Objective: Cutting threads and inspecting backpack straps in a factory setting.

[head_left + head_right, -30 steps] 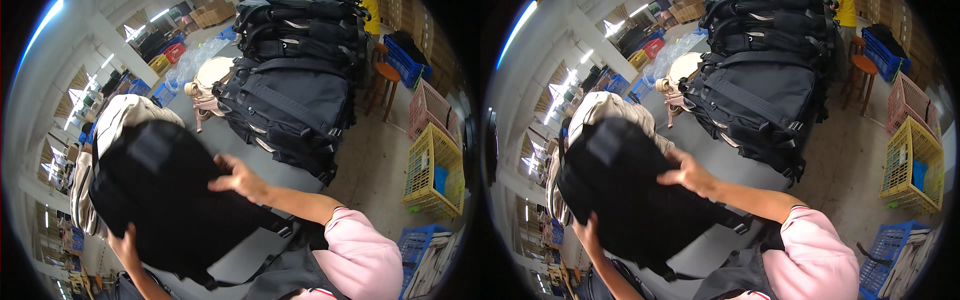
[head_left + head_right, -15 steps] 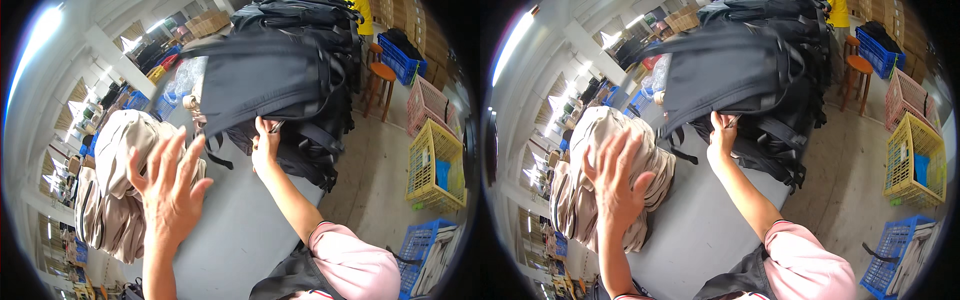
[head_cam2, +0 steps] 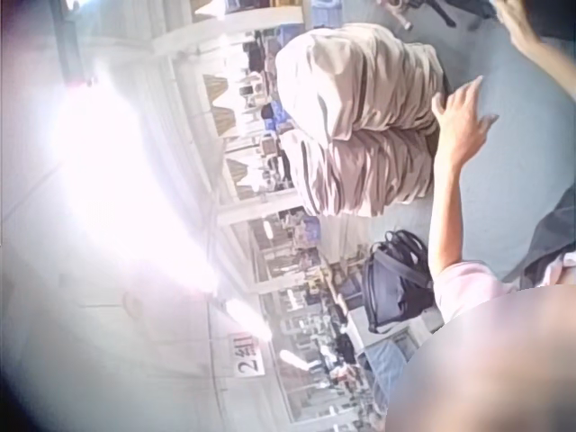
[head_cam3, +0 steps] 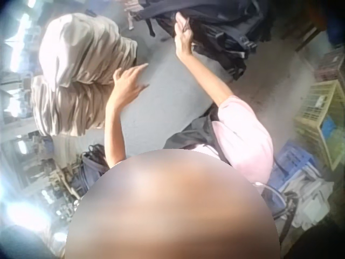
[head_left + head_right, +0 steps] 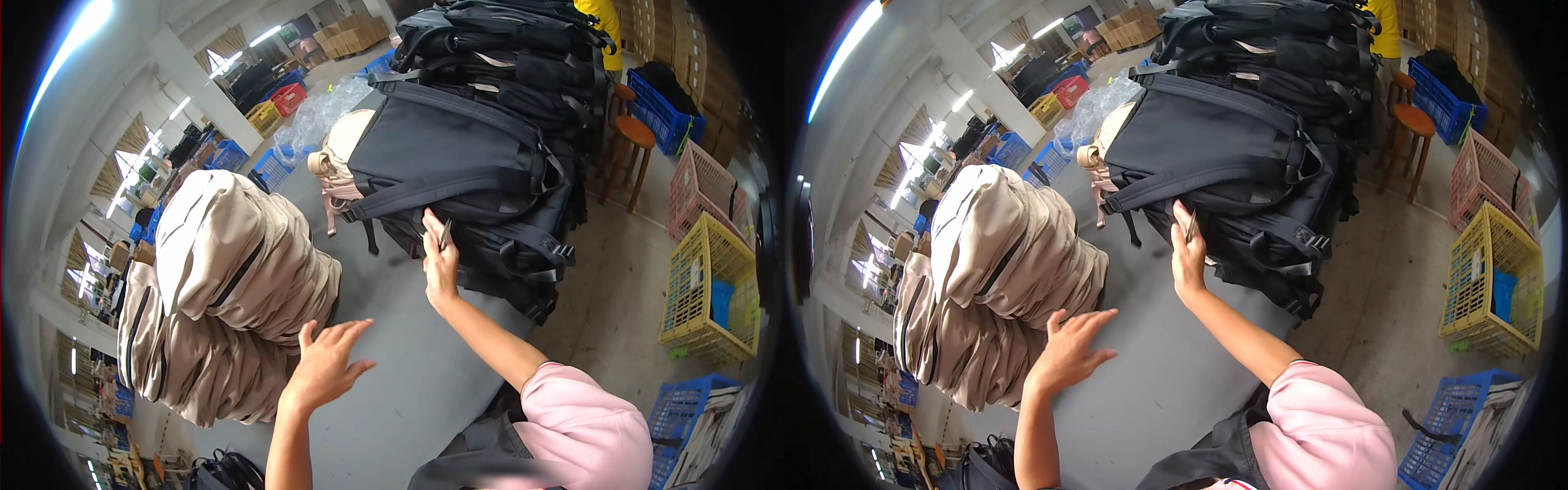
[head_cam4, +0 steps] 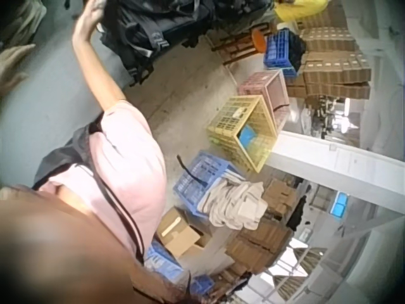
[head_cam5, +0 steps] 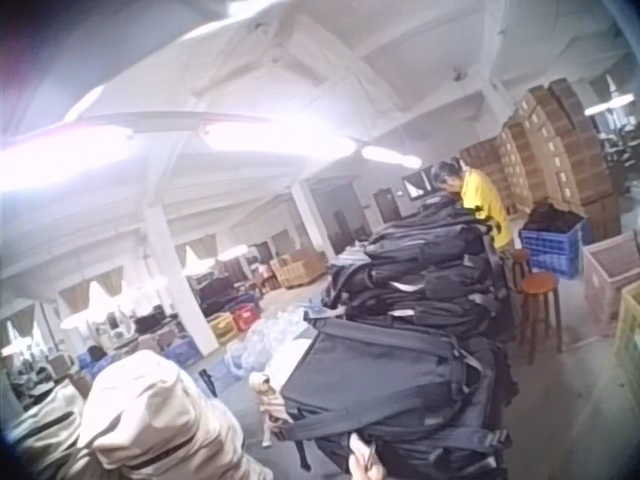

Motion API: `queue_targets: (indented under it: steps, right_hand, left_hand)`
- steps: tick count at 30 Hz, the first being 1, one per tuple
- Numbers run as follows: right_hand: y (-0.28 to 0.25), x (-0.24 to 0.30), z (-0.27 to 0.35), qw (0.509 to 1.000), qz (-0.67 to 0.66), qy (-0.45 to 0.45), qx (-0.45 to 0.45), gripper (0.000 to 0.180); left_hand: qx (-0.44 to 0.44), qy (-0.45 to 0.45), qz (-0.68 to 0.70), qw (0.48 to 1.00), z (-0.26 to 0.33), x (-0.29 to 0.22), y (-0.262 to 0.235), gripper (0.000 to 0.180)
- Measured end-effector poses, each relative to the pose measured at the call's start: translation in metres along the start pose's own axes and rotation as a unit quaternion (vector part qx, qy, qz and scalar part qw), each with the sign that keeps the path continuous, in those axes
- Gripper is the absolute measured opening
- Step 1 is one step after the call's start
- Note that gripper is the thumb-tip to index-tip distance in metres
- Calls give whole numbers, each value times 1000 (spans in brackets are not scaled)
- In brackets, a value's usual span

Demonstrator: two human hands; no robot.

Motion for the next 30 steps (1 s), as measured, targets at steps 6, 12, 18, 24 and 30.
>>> queue_targets:
  steps: [6,12,18,24,30]
  right_hand:
    - [9,26,12,933,230,-267,67,29]
    - [24,53,-42,906,329,-213,157,36]
    - [30,63,-131,913,223,-213,268,32]
    - [18,71,-234,975,10,-204,85,37]
    - [8,6,-258,972,99,-10,214,37]
  left_hand:
    - [15,-86,90,992,34,37,22,58]
    - [-44,-232,286,928,114,112,106,58]
    - [-120,-386,387,829,243,128,141,56]
    - [-444,-406,209,771,346,143,143,54]
    - [-434,-592,-242,635,460,130,81,72]
Point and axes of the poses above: each hand's wrist, its own z-axis away from the middle knuckle, its own y-axis out of the palm, x = y × z, the point moved 4 cm from there along -z, towards the middle knuckle, and after that the axes turned 15 degrees about z, right-handed, at the moved point
